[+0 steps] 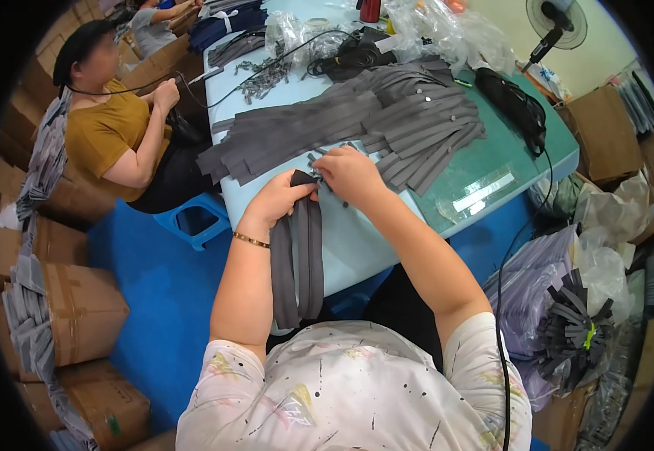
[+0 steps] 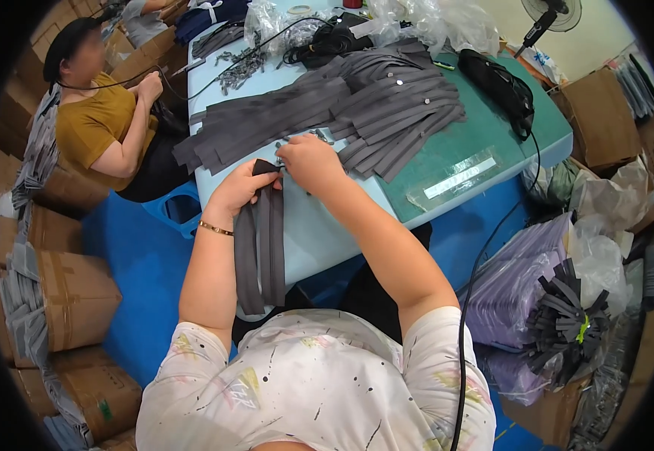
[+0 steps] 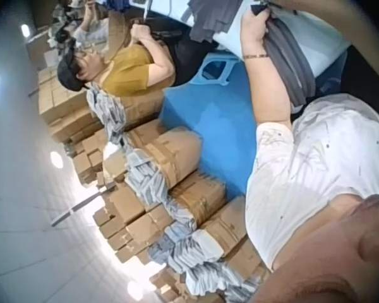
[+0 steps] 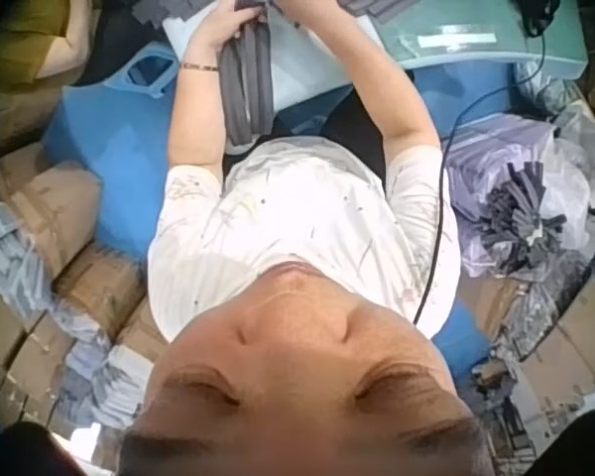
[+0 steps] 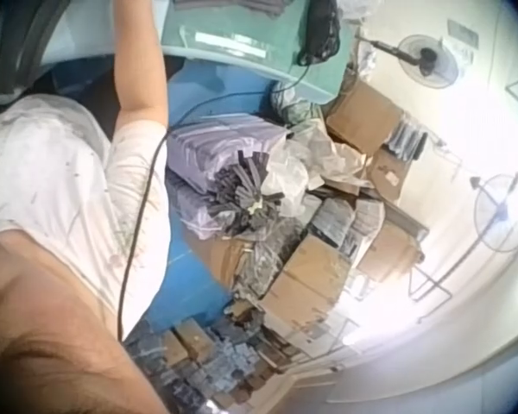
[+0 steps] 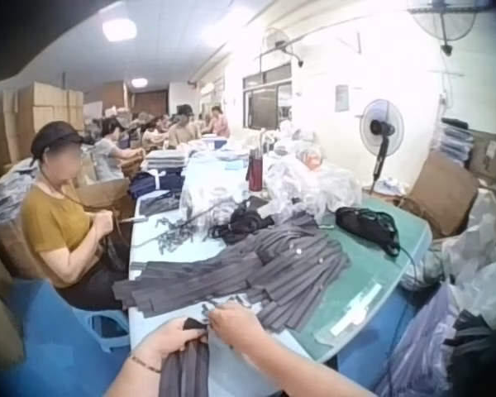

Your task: Manually sliding zipper sliders onto zipper tapes at a workshop table.

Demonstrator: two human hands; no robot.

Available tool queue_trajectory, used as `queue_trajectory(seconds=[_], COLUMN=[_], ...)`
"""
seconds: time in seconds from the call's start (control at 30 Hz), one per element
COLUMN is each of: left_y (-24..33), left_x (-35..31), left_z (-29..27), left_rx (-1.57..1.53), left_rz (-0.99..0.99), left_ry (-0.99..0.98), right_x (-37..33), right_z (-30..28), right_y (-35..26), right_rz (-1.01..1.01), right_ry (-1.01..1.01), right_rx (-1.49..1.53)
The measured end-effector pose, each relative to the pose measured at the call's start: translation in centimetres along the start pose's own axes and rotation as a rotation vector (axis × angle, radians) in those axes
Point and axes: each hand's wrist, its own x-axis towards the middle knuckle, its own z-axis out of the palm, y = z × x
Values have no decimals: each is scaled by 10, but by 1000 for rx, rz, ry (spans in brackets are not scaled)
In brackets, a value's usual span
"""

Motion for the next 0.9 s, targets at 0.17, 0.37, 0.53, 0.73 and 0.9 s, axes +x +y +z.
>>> queue_trajectory(seconds=[0.17, 0.37, 0.53, 0.73, 0.9], left_y=[0, -4, 8, 15, 18], left_x=[-2, 0, -6, -13, -14], left_z=[2, -2, 12, 22, 27], left_rx=[-30, -119, -320, -378, -341], left_rz=[5, 46, 179, 154, 104], left_ry=[-19, 26, 59, -30, -54], right_x=[17, 12, -7, -23, -30], right_z=[6, -8, -31, -30, -26], right_y=[-2, 5, 1, 3, 9], right_rz=[-184, -75, 266, 336, 298], right_ry=[-255, -40, -12, -57, -36], right_rx=[-297, -129, 919, 1338, 1327])
